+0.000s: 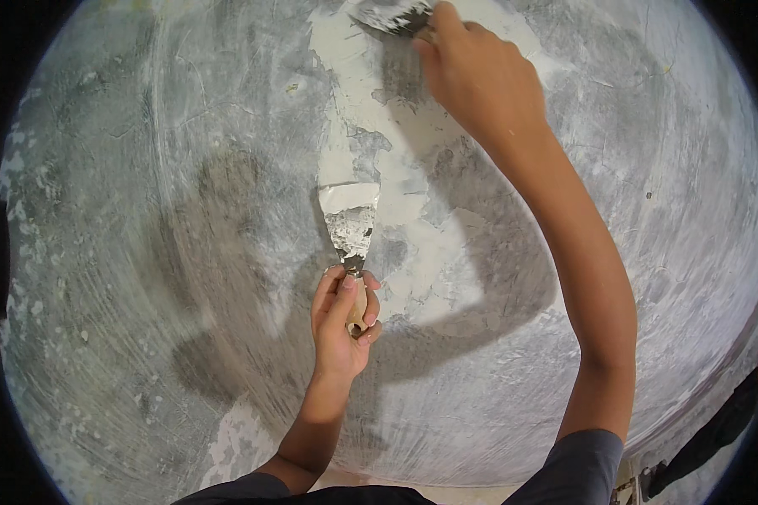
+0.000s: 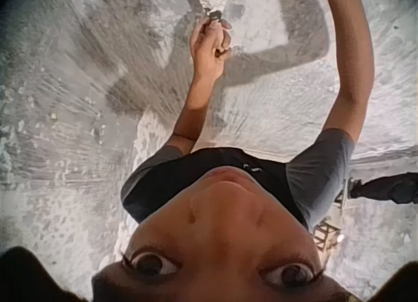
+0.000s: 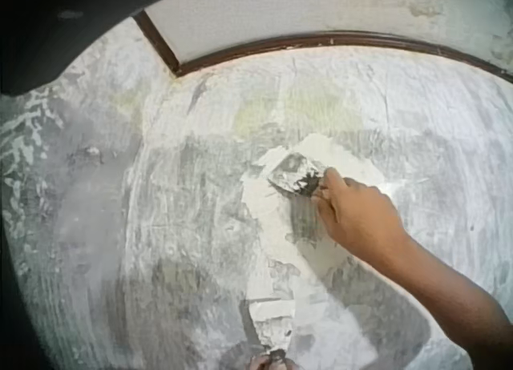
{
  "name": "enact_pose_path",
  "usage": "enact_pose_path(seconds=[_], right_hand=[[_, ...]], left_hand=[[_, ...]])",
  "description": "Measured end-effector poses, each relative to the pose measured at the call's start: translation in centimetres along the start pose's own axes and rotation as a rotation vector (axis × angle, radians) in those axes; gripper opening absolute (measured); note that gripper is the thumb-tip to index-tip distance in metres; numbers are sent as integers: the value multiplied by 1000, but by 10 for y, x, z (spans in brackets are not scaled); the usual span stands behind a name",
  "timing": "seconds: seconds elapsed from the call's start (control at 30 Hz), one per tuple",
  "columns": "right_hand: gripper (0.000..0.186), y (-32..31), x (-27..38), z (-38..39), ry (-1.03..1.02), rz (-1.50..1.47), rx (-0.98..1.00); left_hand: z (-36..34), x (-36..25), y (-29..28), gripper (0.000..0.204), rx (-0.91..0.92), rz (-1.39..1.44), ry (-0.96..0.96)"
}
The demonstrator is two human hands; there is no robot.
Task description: The person applies plaster or wall compound to a damaged wall using metal scrapers.
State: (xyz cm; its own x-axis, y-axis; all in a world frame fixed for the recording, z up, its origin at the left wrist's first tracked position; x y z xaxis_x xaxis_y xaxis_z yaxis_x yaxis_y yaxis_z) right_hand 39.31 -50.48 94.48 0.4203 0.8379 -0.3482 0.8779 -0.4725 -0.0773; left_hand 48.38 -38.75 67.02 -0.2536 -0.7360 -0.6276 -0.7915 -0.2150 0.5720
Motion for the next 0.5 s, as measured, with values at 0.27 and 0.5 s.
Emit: enact_pose_path(seconds=[0.27, 0.5], right_hand=[[24, -30, 4, 7, 127, -146, -16], [26, -11, 12, -9, 111, -13, 52]], left_hand=[[3, -12, -7, 16, 13, -32, 41], [6, -13, -3, 16, -12, -6, 57]])
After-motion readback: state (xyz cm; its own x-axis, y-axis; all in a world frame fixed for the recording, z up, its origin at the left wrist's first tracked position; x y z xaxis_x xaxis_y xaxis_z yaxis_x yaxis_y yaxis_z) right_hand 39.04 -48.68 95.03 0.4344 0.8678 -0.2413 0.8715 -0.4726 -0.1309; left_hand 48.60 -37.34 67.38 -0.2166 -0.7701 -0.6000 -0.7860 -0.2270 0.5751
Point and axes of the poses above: each hand's wrist, its own z-axis away from the middle knuckle, its own y-axis out of the palm, x = y × z, the point moved 1 cm from there along -z, towards the middle knuckle, and after that the axes turned 11 degrees about -z, right-handed, at the moved point
